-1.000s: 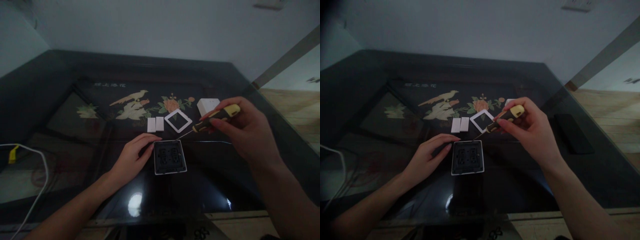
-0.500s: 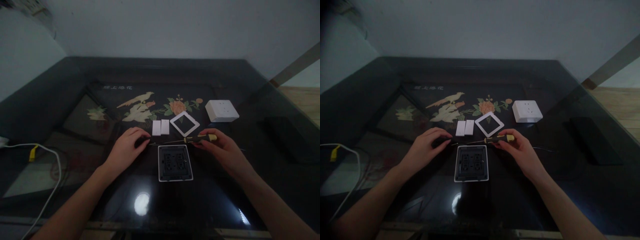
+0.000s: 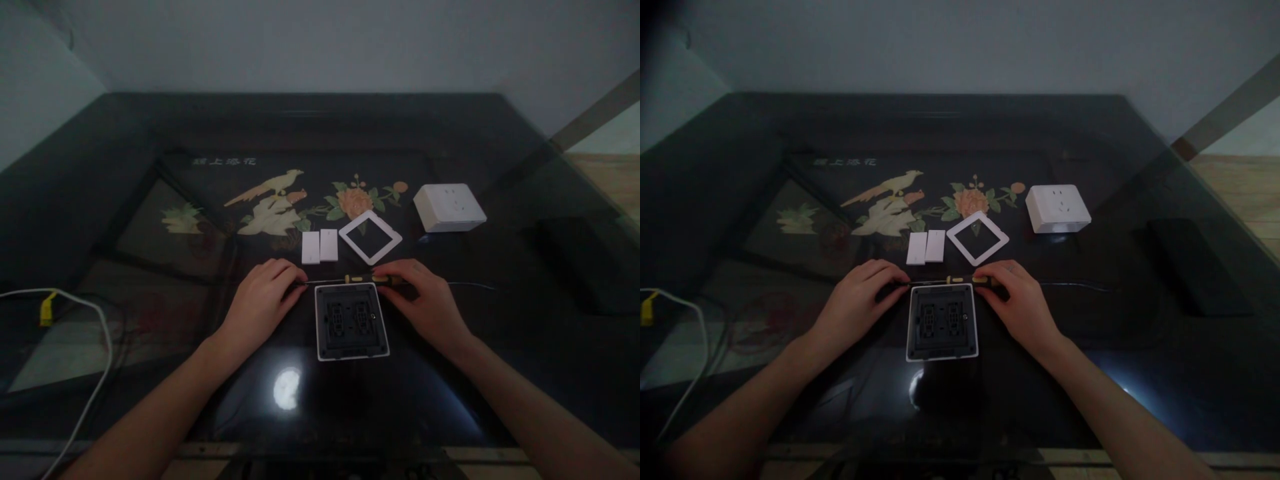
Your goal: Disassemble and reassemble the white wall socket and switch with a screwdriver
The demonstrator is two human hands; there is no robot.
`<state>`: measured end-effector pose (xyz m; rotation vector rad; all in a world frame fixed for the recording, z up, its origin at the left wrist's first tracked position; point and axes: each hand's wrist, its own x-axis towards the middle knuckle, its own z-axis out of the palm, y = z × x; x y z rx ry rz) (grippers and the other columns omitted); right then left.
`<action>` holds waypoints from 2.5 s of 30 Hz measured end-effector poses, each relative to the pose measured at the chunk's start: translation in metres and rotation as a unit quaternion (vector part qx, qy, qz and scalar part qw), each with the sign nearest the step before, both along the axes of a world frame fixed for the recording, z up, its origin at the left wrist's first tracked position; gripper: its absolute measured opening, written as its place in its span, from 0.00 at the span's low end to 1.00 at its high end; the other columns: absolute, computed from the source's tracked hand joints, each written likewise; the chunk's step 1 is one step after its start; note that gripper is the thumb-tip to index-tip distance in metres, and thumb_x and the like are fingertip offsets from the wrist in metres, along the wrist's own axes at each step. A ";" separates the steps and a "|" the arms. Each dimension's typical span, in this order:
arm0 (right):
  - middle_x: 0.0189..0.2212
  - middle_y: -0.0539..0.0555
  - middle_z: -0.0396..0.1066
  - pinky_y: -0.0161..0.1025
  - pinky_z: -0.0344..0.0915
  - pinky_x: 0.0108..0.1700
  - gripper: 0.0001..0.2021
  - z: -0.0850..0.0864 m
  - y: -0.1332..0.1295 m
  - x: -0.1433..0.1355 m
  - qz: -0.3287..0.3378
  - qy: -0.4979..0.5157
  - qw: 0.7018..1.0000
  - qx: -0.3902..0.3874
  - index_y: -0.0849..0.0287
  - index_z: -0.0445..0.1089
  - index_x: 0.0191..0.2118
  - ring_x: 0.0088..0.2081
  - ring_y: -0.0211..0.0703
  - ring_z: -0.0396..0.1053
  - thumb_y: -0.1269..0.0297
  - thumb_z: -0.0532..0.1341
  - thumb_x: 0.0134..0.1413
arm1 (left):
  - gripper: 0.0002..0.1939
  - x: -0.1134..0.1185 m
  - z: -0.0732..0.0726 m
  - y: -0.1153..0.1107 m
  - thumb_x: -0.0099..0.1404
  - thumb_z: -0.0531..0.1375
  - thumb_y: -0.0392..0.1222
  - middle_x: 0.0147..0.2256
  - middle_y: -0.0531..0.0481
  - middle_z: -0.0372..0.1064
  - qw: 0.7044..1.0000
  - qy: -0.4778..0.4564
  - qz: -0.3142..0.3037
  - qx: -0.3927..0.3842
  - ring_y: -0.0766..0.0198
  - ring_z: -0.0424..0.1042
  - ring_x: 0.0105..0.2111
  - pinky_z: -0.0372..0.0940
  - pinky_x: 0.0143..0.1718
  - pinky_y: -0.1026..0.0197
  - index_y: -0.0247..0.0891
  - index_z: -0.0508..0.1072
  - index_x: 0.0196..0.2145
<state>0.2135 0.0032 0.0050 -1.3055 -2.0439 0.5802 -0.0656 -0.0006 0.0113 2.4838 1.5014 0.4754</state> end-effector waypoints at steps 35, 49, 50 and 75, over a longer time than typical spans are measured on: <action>0.66 0.66 0.57 0.63 0.55 0.65 0.37 0.017 -0.035 -0.026 0.214 -0.094 0.972 0.010 0.60 0.55 0.64 0.68 0.60 0.50 0.51 0.67 0.53 | 0.03 0.018 0.028 -0.025 0.65 0.64 0.32 0.33 0.52 0.77 0.967 -0.242 -0.072 -0.043 0.66 0.76 0.34 0.70 0.37 0.66 0.37 0.76 0.36; 0.63 0.64 0.60 0.61 0.59 0.64 0.34 0.014 -0.036 -0.031 0.193 -0.069 0.979 0.000 0.60 0.57 0.62 0.66 0.58 0.52 0.60 0.68 0.52 | 0.06 0.018 0.025 -0.031 0.70 0.59 0.36 0.36 0.47 0.76 0.979 -0.164 -0.120 0.015 0.62 0.74 0.36 0.70 0.36 0.60 0.37 0.77 0.37; 0.63 0.64 0.60 0.61 0.60 0.64 0.34 0.014 -0.036 -0.031 0.193 -0.070 0.979 0.002 0.60 0.56 0.62 0.66 0.58 0.52 0.60 0.68 0.52 | 0.06 0.018 0.025 -0.032 0.70 0.59 0.36 0.36 0.47 0.75 0.979 -0.168 -0.114 0.016 0.62 0.74 0.36 0.71 0.37 0.60 0.37 0.77 0.37; 0.64 0.65 0.60 0.62 0.59 0.64 0.34 0.016 -0.035 -0.028 0.210 -0.080 0.974 0.012 0.63 0.58 0.63 0.67 0.58 0.52 0.55 0.66 0.55 | 0.04 0.019 0.026 -0.033 0.67 0.60 0.34 0.37 0.48 0.74 0.985 -0.153 -0.084 0.007 0.61 0.75 0.35 0.70 0.36 0.60 0.36 0.75 0.36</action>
